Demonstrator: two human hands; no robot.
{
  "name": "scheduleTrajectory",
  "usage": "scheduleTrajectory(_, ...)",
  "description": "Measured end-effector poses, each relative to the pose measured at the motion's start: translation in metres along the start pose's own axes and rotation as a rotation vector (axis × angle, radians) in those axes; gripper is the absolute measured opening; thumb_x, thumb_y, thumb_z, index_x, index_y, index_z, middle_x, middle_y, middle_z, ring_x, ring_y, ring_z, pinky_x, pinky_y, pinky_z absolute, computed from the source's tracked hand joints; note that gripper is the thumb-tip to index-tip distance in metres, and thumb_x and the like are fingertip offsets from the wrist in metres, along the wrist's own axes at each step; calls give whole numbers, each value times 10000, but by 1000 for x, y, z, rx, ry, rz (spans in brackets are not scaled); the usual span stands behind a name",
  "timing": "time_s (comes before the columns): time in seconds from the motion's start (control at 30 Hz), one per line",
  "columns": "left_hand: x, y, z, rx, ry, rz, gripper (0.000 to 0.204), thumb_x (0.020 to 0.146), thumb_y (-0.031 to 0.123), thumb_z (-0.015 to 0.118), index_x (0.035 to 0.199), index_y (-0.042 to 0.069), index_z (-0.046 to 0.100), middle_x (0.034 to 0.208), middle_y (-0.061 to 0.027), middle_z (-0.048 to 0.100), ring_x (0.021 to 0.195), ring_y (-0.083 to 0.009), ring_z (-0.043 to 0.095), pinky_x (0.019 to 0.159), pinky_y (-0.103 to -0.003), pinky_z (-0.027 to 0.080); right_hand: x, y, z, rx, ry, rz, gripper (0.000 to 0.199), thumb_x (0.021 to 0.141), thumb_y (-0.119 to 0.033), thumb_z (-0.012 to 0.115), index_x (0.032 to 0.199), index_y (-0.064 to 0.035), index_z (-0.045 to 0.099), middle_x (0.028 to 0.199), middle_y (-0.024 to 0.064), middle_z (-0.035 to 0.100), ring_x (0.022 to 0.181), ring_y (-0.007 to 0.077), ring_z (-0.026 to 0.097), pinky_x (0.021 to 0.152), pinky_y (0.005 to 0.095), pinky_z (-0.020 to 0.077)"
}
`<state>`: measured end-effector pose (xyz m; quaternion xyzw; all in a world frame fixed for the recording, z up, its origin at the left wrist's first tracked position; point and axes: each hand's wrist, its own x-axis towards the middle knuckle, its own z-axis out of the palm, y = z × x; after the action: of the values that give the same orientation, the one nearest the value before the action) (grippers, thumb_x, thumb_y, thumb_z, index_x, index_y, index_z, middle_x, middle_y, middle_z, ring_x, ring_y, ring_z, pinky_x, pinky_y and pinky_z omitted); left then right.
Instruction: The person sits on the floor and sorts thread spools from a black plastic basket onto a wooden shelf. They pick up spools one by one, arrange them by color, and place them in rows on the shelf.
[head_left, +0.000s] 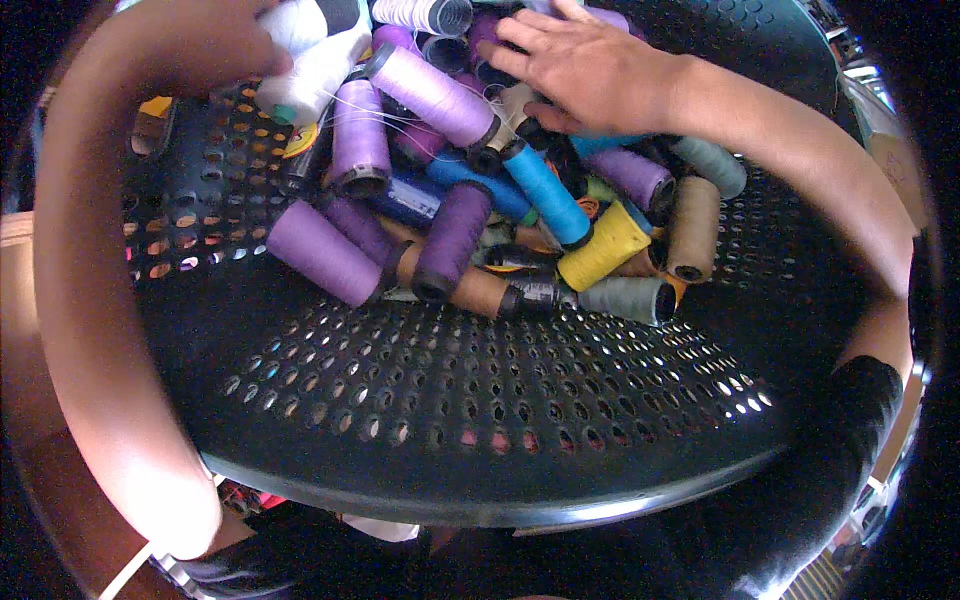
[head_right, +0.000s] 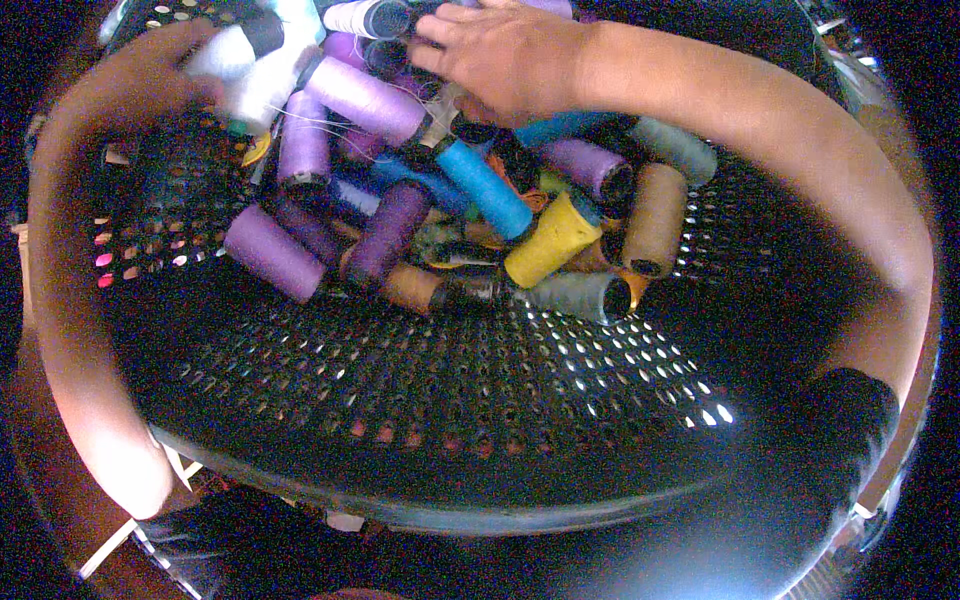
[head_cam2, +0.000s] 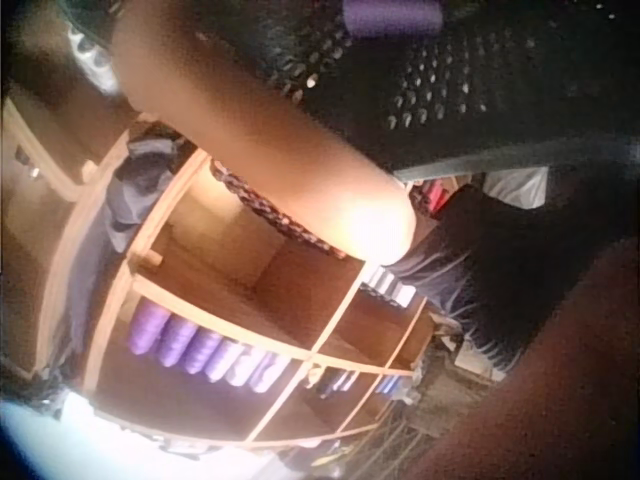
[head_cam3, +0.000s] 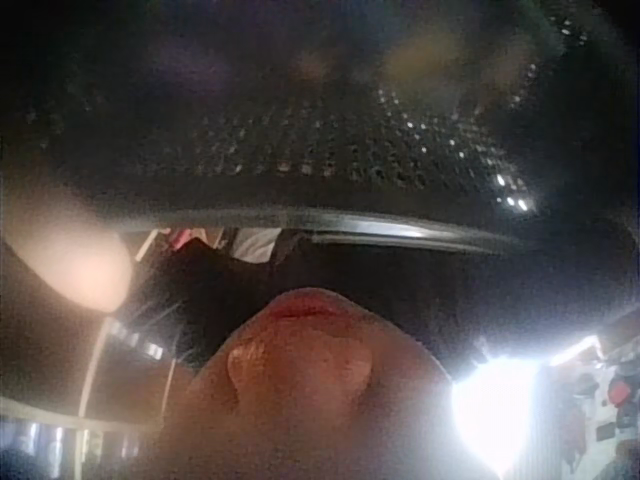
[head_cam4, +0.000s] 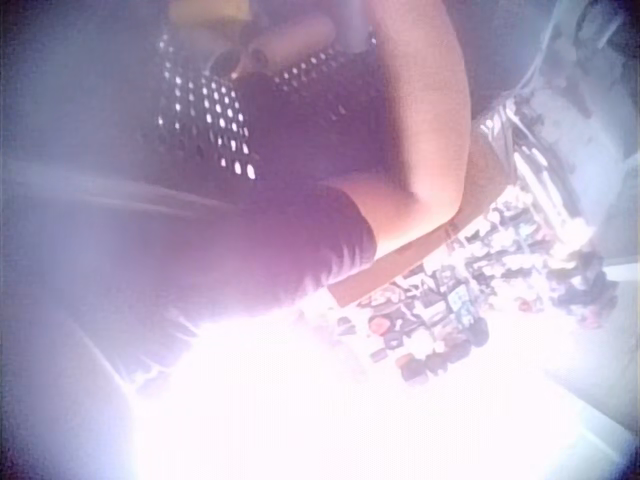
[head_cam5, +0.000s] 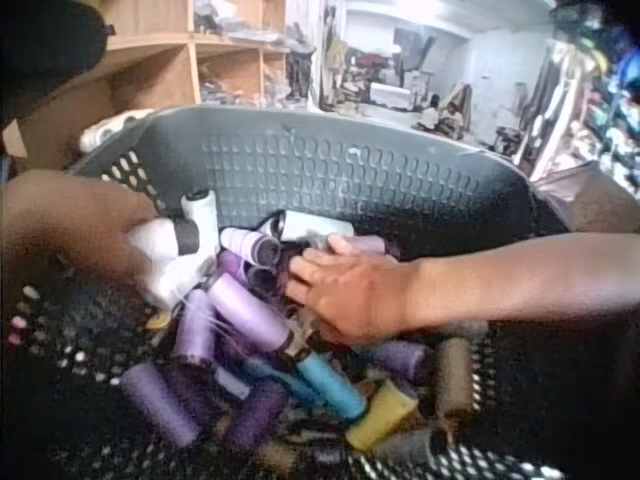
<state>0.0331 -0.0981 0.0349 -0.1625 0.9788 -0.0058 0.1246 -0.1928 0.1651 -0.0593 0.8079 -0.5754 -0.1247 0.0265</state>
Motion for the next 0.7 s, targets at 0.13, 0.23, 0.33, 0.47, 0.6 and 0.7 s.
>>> scheduleTrajectory(0.13,7,10,-15,-161,517,237,612,813,269,797,1334,13,601,1212,-141,694,1119,-279,653,971,-369,512,-19,-18,-1,-270,173,86,473,898,-221,623,1299,23,570,1200,187,601,1236,338,551,1155,531,342)
scheduleTrajectory(0.23,-12,30,-16,-332,488,86,571,811,257,787,1295,11,609,1179,-140,696,1088,-273,656,949,-365,513,1,-21,10,-282,242,-16,264,882,-179,659,1096,-26,689,1054,112,695,1136,275,630,1068,460,435)
scheduleTrajectory(0.33,-12,57,-21,-456,466,26,531,809,245,777,1257,9,617,1145,-138,699,1057,-267,660,927,-361,515,-6,-33,10,-370,57,-7,239,896,-220,608,1062,-81,709,1041,39,691,1218,201,563,1122,444,360)
scheduleTrajectory(0.47,-12,80,-28,-549,440,-30,477,807,229,764,1206,6,628,1100,-137,702,1016,-259,664,898,-355,516,-10,-35,20,-422,177,-143,264,862,-222,630,1091,-103,687,1021,15,644,1186,192,565,1090,423,384)
scheduleTrajectory(0.6,-14,96,-31,-613,415,-64,424,805,213,750,1156,3,638,1056,-135,706,974,-250,669,868,-349,518,-13,-36,27,-381,99,-111,282,839,-209,657,1104,-113,672,1083,12,618,1126,186,599,1052,385,404)
scheduleTrajectory(0.7,-18,102,-30,-657,405,-84,384,803,201,740,1118,1,646,1022,-134,708,944,-244,672,846,-345,519,-8,-32,25,-366,79,-151,325,800,-199,709,1105,-97,661,1079,36,620,1062,217,635,996,377,448)
